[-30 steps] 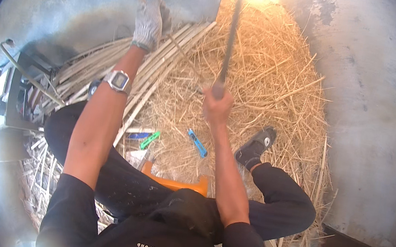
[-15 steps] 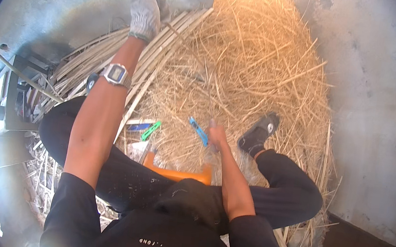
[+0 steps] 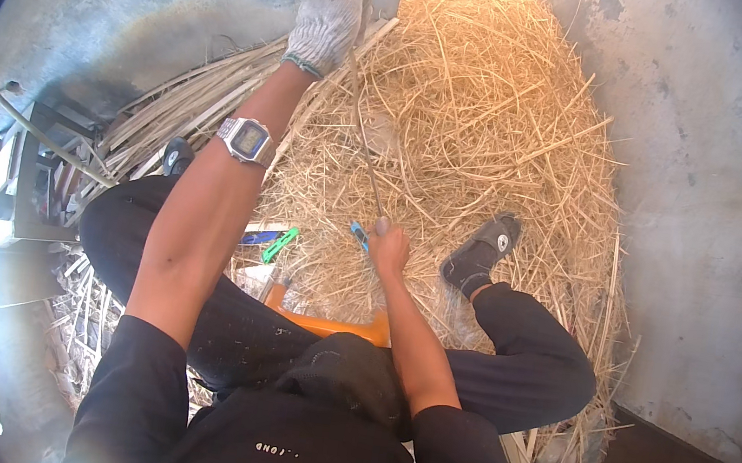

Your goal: The person sits cross-legged on a straw-covered floor and uses a small knife to peel the outer layer off thin bamboo sticks. They hold the sticks with a gloved left hand and scrape the surface with the knife in their right hand, occasionally switching to a larger machete-like tool to split or cut the bamboo.

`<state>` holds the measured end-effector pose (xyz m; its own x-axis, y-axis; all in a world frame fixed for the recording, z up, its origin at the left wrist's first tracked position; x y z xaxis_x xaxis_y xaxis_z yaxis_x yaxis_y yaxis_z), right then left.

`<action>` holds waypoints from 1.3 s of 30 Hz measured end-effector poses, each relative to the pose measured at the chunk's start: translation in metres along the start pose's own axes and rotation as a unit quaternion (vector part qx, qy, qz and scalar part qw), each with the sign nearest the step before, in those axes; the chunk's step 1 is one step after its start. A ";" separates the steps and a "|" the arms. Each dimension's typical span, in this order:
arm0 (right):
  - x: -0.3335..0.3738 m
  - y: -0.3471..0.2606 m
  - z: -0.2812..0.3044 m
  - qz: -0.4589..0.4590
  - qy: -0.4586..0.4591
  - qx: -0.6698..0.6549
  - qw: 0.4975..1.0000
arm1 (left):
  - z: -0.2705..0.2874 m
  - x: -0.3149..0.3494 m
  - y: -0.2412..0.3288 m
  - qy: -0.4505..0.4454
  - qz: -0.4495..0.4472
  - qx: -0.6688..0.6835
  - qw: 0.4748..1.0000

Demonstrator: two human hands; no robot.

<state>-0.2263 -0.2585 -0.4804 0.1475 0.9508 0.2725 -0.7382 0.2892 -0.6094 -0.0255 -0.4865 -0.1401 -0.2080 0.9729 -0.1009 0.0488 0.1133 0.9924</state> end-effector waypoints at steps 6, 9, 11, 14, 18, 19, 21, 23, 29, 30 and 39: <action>-0.018 0.064 -0.020 -0.079 -0.164 -0.168 0.969 | -0.019 0.010 -0.003 -0.034 0.008 0.014 0.999; -0.008 0.050 -0.040 -0.115 -0.259 -0.347 0.894 | 0.001 0.005 -0.013 -0.081 0.059 0.083 0.992; -0.006 0.035 -0.040 -0.119 -0.312 -0.420 0.844 | 0.016 0.010 0.006 -0.038 0.022 0.058 0.997; -0.005 0.018 -0.038 -0.122 -0.395 -0.459 0.787 | 0.052 0.009 0.008 -0.096 0.012 0.160 0.982; 0.012 0.024 -0.052 -0.164 -0.449 -0.500 0.722 | 0.079 0.025 0.010 -0.023 0.049 0.175 0.983; 0.014 0.024 -0.054 -0.165 -0.460 -0.506 0.710 | 0.088 0.028 0.009 -0.022 0.056 0.176 0.982; 0.002 0.040 -0.059 -0.169 -0.443 -0.449 0.757 | 0.099 0.030 0.008 -0.029 0.069 0.184 0.980; -0.023 0.056 -0.035 0.044 -0.131 -0.131 0.982 | 0.103 0.031 0.007 -0.024 0.044 0.165 0.985; -0.012 -0.017 -0.007 0.042 -0.019 0.038 0.998 | 0.124 0.036 -0.005 -0.019 0.029 0.161 0.986; -0.014 -0.013 -0.009 0.040 -0.016 0.027 0.999 | 0.119 0.037 -0.004 -0.024 0.029 0.158 0.987; 0.011 0.005 -0.079 -0.182 -0.417 -0.534 0.713 | 0.113 0.034 0.003 -0.034 0.039 0.115 0.992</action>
<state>-0.1768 -0.2377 -0.5390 -0.5692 0.5235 0.6341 0.2372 0.8429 -0.4830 0.0778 -0.4303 -0.1488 -0.1289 0.9909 -0.0375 0.2847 0.0732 0.9558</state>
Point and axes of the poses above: each hand's wrist, its own x-axis away from the middle knuckle, its own z-axis out of the back of the hand, y = z × x, the point moved 8 cm from there along -x, towards the middle knuckle, and after that the axes turned 7 degrees about z, right-handed, at the moved point
